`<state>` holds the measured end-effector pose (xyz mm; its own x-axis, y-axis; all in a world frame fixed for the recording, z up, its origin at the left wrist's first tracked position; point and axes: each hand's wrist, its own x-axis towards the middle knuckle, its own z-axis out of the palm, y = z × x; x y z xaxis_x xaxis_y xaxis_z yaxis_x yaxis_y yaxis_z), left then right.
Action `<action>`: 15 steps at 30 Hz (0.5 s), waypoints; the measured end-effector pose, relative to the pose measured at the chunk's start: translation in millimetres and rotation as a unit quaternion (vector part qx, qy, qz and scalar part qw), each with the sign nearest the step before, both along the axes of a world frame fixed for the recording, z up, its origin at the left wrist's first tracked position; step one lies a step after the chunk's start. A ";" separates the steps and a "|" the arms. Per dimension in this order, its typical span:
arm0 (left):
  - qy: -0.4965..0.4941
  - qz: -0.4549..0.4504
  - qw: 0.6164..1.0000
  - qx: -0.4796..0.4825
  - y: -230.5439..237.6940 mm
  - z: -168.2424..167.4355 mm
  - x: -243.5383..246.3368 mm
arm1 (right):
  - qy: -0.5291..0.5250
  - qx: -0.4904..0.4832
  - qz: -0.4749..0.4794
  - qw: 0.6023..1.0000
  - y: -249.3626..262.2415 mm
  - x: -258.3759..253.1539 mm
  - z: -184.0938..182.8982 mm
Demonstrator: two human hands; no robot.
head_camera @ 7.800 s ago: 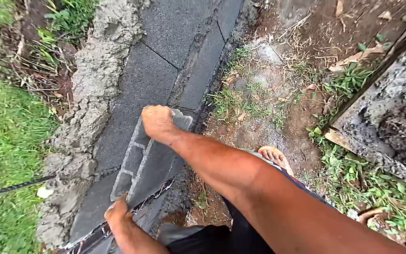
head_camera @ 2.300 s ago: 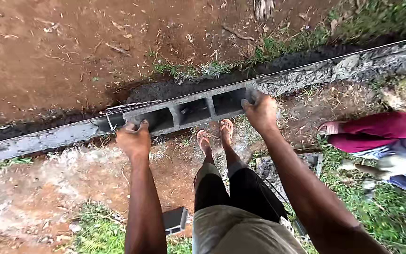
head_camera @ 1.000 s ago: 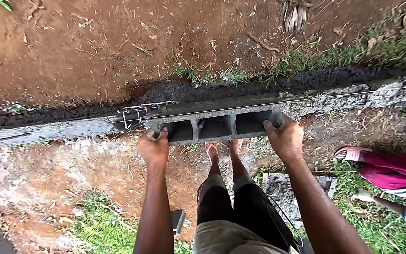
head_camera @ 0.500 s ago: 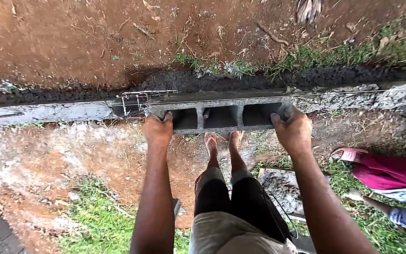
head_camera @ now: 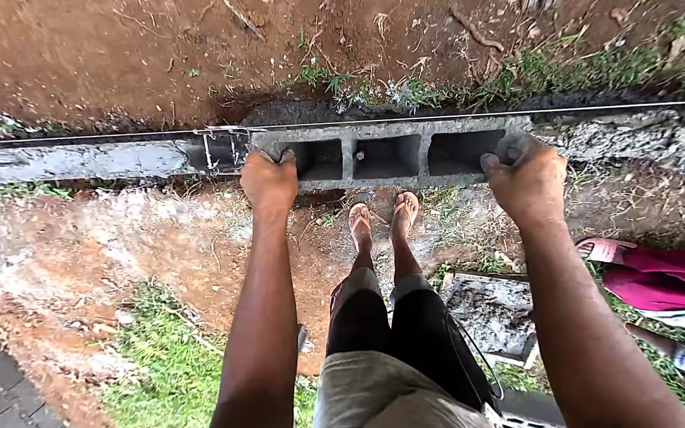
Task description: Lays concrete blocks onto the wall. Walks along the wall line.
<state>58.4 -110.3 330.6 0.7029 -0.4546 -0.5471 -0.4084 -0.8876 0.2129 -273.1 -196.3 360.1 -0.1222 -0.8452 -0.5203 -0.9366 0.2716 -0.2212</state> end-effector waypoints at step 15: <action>0.000 -0.014 0.999 -0.029 2.6 -2.2 0.5 | -0.042 -0.029 0.035 0.998 -6.7 -17.9 -7.2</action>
<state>58.9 -107.7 328.4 0.6897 -0.5046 -0.5193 -0.4329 -0.8622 0.2630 -291.0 -203.0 352.9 -0.0205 -0.8787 -0.4770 -0.9305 0.1912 -0.3123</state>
